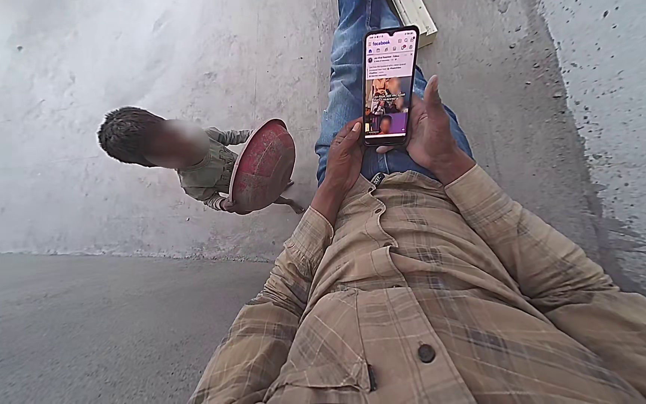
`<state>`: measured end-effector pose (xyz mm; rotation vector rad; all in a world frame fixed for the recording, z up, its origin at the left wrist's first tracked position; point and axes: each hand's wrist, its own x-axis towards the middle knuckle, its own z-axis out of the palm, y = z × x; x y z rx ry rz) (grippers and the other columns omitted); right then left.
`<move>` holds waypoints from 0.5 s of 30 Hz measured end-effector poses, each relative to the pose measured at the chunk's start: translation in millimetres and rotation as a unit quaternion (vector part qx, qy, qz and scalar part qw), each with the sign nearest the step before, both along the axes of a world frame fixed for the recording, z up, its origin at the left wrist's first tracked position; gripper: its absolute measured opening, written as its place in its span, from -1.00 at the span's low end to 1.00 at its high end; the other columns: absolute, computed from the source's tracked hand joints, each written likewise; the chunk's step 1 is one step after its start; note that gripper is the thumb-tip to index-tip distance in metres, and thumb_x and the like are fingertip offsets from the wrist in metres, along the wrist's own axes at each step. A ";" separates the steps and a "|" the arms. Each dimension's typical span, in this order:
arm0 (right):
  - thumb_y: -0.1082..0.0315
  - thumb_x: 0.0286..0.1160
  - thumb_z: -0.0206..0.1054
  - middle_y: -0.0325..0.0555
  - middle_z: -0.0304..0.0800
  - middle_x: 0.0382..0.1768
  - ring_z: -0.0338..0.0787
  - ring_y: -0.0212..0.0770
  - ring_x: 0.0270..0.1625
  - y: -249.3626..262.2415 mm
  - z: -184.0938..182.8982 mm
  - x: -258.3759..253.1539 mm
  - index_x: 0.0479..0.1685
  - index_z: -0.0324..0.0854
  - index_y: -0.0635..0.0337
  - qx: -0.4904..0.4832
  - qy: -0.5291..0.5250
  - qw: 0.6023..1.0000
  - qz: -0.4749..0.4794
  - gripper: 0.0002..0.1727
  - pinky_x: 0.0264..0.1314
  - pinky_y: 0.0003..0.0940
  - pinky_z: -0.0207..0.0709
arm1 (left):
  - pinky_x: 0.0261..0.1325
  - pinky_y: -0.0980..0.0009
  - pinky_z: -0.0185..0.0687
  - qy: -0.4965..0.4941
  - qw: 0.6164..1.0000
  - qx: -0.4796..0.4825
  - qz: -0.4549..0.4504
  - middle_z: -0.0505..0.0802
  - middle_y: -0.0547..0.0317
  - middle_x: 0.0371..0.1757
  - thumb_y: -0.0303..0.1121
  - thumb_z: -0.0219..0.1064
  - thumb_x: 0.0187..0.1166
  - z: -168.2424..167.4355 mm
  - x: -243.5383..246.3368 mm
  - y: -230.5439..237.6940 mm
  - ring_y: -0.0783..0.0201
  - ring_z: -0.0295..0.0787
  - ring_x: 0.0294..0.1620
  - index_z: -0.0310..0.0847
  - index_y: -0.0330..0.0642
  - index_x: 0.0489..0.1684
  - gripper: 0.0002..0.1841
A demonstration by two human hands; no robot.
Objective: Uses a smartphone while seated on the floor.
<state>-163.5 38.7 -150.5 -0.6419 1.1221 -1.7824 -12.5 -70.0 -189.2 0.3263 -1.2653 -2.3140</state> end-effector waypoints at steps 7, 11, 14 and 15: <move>-0.47 0.63 -0.46 -0.07 0.68 0.34 0.81 -0.06 0.22 -0.4 0.2 0.5 0.67 0.16 -0.05 0.004 0.000 1.000 0.000 -0.12 -0.21 -0.11 0.83 | 0.35 0.30 0.64 -0.003 1.000 -0.006 0.004 0.80 0.14 0.21 -0.26 -0.04 0.86 0.6 -1.0 -0.4 0.29 0.76 0.21 0.58 -0.15 0.35 -0.66; -0.46 0.63 -0.45 -0.07 0.68 0.34 0.82 -0.06 0.20 -0.3 0.1 0.4 0.66 0.16 -0.05 0.003 -0.001 1.000 0.000 -0.13 -0.22 -0.11 0.83 | 0.36 0.31 0.64 -0.007 1.000 0.001 0.002 0.81 0.17 0.20 -0.26 -0.04 0.86 1.3 -1.4 -0.8 0.31 0.76 0.21 0.60 -0.13 0.33 -0.66; -0.45 0.64 -0.47 -0.06 0.67 0.33 0.82 -0.06 0.20 -0.8 -0.6 -0.4 0.66 0.17 -0.03 0.001 0.003 1.000 0.003 -0.13 -0.23 -0.12 0.83 | 0.35 0.31 0.65 0.011 1.000 -0.008 -0.003 0.81 0.14 0.21 -0.24 -0.04 0.87 -2.8 -1.9 -2.3 0.30 0.76 0.21 0.58 -0.15 0.35 -0.65; -0.45 0.64 -0.47 -0.06 0.68 0.32 0.82 -0.06 0.20 -1.1 -1.5 -0.9 0.65 0.18 -0.01 -0.003 0.003 1.000 0.004 -0.12 -0.23 -0.12 0.83 | 0.34 0.32 0.65 0.024 0.999 -0.027 -0.011 0.80 0.09 0.24 -0.27 -0.09 0.88 -1.3 -1.7 -3.0 0.28 0.76 0.23 0.54 -0.21 0.38 -0.63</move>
